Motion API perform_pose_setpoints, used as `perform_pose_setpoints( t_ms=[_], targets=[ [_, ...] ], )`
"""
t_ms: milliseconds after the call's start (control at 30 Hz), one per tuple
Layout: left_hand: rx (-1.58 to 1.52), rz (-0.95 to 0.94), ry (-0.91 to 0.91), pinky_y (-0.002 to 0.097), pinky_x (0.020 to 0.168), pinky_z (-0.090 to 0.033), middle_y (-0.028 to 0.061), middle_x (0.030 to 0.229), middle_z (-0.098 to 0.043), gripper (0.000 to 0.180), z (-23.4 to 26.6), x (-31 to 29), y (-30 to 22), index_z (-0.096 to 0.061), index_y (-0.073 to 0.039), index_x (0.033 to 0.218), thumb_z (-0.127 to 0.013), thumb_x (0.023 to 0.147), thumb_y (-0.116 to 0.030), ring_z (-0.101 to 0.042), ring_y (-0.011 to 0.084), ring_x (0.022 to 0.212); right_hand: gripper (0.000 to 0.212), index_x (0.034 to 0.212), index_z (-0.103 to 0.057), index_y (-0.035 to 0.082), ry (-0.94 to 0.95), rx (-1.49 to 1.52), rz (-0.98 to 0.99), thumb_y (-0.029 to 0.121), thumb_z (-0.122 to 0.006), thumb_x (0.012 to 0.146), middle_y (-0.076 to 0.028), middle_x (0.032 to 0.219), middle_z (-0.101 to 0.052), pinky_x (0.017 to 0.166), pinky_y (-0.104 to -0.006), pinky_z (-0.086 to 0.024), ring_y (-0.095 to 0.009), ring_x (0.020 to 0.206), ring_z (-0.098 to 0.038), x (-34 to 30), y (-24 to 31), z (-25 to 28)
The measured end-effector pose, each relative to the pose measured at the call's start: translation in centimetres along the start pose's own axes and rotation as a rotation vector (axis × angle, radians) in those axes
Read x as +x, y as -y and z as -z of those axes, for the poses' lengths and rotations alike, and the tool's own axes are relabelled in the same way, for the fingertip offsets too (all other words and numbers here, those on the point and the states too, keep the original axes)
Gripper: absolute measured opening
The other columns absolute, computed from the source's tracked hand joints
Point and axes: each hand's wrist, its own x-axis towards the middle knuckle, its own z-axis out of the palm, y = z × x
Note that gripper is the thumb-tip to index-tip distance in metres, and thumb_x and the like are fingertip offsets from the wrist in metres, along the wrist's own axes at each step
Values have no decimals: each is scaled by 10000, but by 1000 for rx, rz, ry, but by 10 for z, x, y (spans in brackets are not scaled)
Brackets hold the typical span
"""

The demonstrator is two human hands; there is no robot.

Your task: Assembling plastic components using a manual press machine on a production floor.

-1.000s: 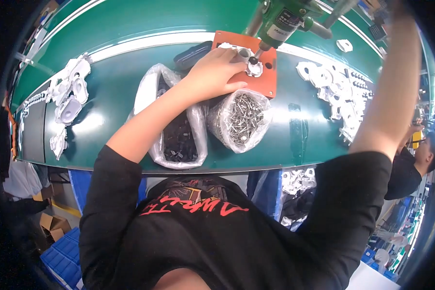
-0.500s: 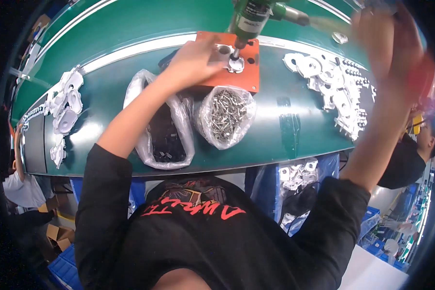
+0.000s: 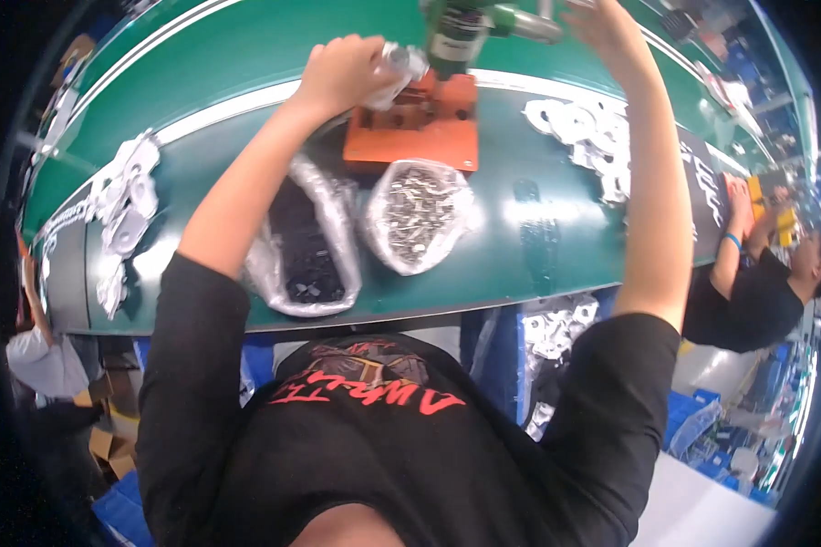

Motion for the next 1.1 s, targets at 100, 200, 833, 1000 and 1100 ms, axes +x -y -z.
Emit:
perform_pose_setpoints(
  t_ms=[100,200,833,1000,1100],
  targets=[
    [-35,161,-406,504,742,-433,170,896,-617,405,-32,12,35,-627,-120,913,-619,743,-488,-602,356,874,603,1303,-439,82,100,-824,76,357,-642,807,-182,1304,-478,1026,-391,-319,-332,1215,-434,7,-113,21],
    [-100,282,-153,529,894,-383,234,1131,-539,614,-24,10,42,-500,-142,1228,-598,764,-533,-523,382,1069,887,1369,-369,157,408,-1242,-354,428,-773,627,-213,1373,-385,1012,-462,-330,-377,1271,-358,-29,-131,-14],
    [639,687,114,473,914,-373,125,1154,-523,397,117,-301,288,-605,-139,1116,-634,737,-255,-444,313,1155,241,1018,-504,27,-221,-1069,48,174,-515,827,-227,886,-625,704,-488,-453,-430,843,-582,-62,-87,-1],
    [198,675,-151,388,791,-451,115,1049,-597,399,123,-294,274,-565,-36,1093,-641,773,-263,-579,290,958,195,949,-535,-24,-126,-852,36,106,-585,814,-120,767,-614,614,-307,-435,-211,686,-582,-113,-19,-7],
    [-836,672,-293,323,776,-485,116,1000,-619,423,123,-256,196,-520,34,1112,-590,838,-281,-604,196,926,120,909,-577,-26,22,-176,-5,56,-588,822,-12,805,-608,631,-201,-425,-47,719,-554,-157,2,-22]
  ],
)
